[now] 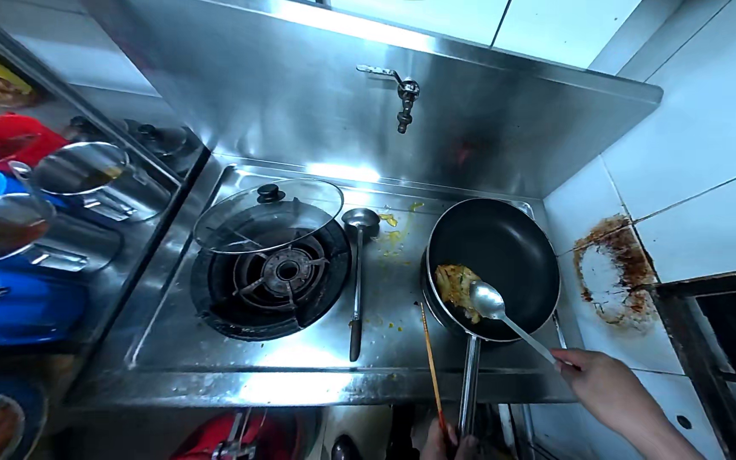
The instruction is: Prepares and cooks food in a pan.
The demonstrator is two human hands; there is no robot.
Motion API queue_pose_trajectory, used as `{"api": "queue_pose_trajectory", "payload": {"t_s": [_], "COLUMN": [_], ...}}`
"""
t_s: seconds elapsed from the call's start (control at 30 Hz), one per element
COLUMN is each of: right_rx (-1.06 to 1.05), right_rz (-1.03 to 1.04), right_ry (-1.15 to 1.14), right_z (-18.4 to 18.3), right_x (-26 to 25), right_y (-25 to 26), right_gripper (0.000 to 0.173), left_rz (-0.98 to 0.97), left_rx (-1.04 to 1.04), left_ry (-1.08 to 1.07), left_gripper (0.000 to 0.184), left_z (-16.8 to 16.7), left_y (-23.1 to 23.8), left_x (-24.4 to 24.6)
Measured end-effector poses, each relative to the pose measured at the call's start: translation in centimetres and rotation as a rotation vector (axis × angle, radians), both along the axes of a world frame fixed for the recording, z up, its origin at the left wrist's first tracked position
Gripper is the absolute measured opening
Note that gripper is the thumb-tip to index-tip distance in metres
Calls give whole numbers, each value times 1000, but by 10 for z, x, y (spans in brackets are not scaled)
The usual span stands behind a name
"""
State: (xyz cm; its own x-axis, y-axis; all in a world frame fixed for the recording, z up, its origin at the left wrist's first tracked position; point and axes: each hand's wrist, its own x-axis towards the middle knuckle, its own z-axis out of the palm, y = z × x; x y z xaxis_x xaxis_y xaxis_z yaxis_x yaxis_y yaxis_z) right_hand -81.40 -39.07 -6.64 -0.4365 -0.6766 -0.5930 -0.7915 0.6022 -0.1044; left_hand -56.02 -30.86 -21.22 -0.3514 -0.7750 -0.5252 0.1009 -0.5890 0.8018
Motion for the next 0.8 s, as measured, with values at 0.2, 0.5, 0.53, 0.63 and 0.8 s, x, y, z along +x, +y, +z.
{"api": "queue_pose_trajectory", "payload": {"t_s": [0.2, 0.5, 0.53, 0.63, 0.8], "right_rx": [131, 188, 192, 180, 188], "right_rz": [72, 105, 113, 134, 135], "right_ry": [47, 89, 93, 92, 84], "right_z": [16, 21, 22, 23, 26], "right_x": [-6, -3, -3, -2, 0], "right_y": [-31, -41, -42, -42, -45], "right_gripper": [32, 32, 32, 33, 33], "left_rz": [0, 2, -1, -14, -8], "left_rx": [17, 27, 27, 17, -22], "left_ry": [-21, 1, 0, -25, -56], "left_gripper": [17, 18, 18, 19, 19], "left_z": [1, -1, 0, 5, 7], "left_y": [-2, -3, -4, -6, -9], "left_x": [-1, 2, 1, 4, 6]}}
